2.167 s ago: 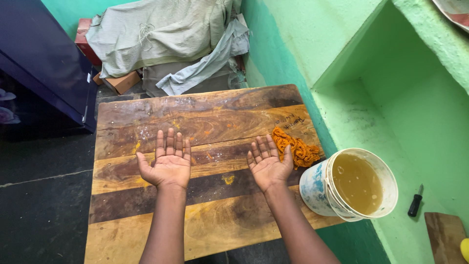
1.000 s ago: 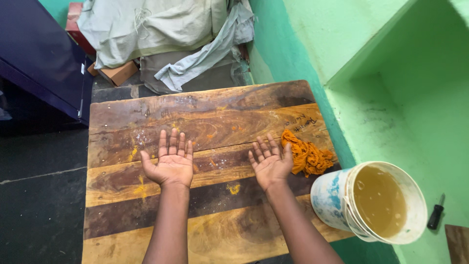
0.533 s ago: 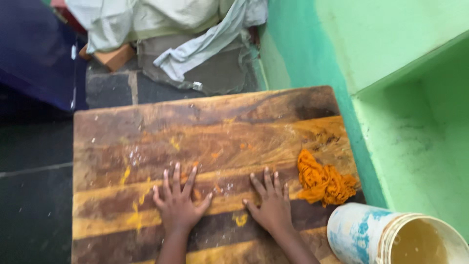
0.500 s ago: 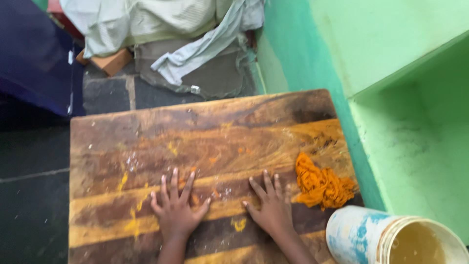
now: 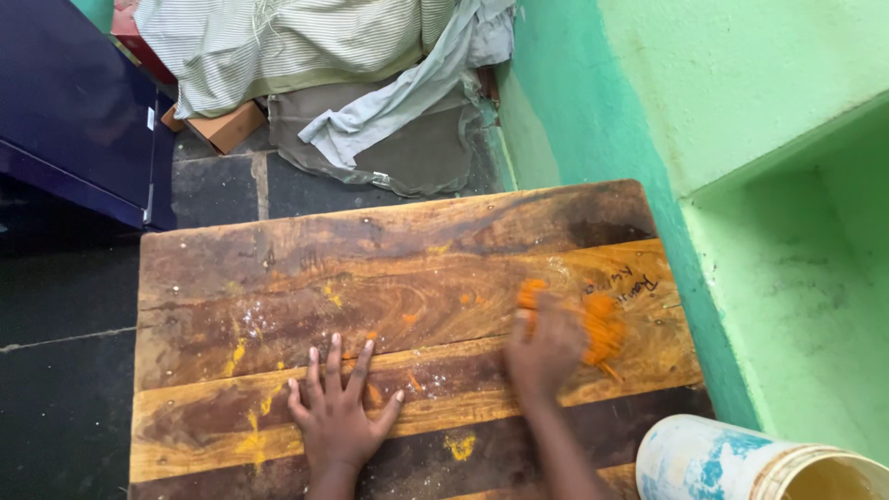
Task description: The person wipes a wooden table surface with an orange cloth, repeatedly dipping the cloth into a bucket of liquid and wringing it out before continuing to wipe the table.
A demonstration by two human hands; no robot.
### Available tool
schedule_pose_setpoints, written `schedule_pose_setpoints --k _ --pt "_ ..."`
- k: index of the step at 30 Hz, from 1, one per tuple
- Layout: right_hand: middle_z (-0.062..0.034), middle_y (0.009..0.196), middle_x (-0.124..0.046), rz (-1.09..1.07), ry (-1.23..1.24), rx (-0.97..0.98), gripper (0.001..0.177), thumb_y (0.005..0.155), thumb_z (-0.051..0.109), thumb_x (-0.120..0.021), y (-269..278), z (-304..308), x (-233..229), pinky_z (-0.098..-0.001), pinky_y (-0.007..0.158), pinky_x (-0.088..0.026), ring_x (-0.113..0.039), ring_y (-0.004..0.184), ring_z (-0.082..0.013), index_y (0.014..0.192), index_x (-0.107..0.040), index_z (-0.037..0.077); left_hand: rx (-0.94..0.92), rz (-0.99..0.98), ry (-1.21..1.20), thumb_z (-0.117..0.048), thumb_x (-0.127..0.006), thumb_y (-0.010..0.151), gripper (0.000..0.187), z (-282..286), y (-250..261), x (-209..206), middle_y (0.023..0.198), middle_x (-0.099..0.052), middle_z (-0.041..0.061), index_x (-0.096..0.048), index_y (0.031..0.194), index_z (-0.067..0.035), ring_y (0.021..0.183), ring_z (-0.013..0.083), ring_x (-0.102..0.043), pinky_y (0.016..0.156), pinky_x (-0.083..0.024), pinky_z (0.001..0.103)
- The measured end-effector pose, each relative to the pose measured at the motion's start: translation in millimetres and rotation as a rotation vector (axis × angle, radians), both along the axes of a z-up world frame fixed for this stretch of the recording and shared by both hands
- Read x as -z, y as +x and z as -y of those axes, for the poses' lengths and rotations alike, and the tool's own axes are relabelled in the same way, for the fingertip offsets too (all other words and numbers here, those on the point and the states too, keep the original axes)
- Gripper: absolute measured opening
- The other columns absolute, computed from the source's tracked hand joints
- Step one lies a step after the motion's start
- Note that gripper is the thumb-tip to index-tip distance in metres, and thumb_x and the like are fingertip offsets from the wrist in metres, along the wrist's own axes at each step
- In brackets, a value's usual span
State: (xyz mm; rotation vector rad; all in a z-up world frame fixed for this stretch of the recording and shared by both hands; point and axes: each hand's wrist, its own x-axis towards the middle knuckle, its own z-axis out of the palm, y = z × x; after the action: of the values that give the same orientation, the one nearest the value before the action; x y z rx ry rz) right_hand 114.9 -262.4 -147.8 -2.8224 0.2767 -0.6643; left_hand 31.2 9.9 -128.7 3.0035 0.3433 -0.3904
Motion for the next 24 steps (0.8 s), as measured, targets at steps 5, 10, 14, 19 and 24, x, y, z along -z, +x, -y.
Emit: schedule_pose_setpoints --k 5,10,14,19,24 --pt "-0.0138 0.127 -0.069 -0.179 0.245 -0.604 0.036 0.095 0.033 -0.067 -28.2 -67.2 -18.8 -0.0490 0.103 -0.047 -0.065 0.118 -0.0328 0.127 -0.073 0.016 0.018 0.197 -0.012 -0.075 -0.052 0.076 0.085 0.5 -4.6 17.1 0.167 -0.017 -0.002 -0.027 0.154 -0.050 0.153 0.0292 -0.015 0.116 -0.013 0.067" --pt "-0.0111 0.124 -0.068 -0.160 0.122 -0.450 0.045 0.084 0.044 -0.073 -34.4 -7.0 -7.0 -0.0512 0.103 -0.044 -0.064 0.115 -0.0299 0.121 -0.074 0.018 0.036 0.217 -0.004 -0.071 -0.047 0.081 0.078 -1.9 -11.1 18.9 0.168 -0.016 -0.001 -0.027 0.153 -0.048 0.152 0.0303 -0.016 0.116 -0.013 0.067" --pt "-0.0275 0.151 -0.050 -0.063 -0.104 0.073 0.066 0.090 0.059 -0.066 14.6 95.5 -1.7 -0.0635 0.110 -0.030 -0.045 0.137 -0.0449 0.144 -0.066 0.020 0.054 0.228 0.005 -0.072 -0.043 0.084 0.077 -2.3 -3.1 15.5 0.167 -0.015 0.000 -0.026 0.153 -0.046 0.152 0.0315 -0.016 0.114 -0.014 0.068" --pt "-0.0273 0.157 -0.043 -0.119 0.103 0.335 0.067 0.100 0.064 -0.059 101.8 112.7 22.2 -0.0629 0.118 -0.021 -0.031 0.145 -0.0548 0.150 -0.057 0.019 0.043 0.180 -0.008 -0.073 -0.042 0.085 0.080 -0.4 -4.6 12.3 0.169 -0.013 0.000 -0.026 0.158 -0.046 0.151 0.0324 -0.014 0.114 -0.015 0.068" --pt "-0.0289 0.154 -0.044 -0.144 0.198 -0.053 0.092 0.087 0.067 -0.074 131.0 -5.4 12.9 -0.0582 0.120 -0.030 -0.034 0.147 -0.0485 0.150 -0.048 0.005 0.039 0.119 -0.019 -0.071 -0.043 0.085 0.080 -4.6 -5.9 10.0 0.173 -0.011 -0.001 -0.025 0.159 -0.047 0.152 0.0305 -0.013 0.114 -0.014 0.068"
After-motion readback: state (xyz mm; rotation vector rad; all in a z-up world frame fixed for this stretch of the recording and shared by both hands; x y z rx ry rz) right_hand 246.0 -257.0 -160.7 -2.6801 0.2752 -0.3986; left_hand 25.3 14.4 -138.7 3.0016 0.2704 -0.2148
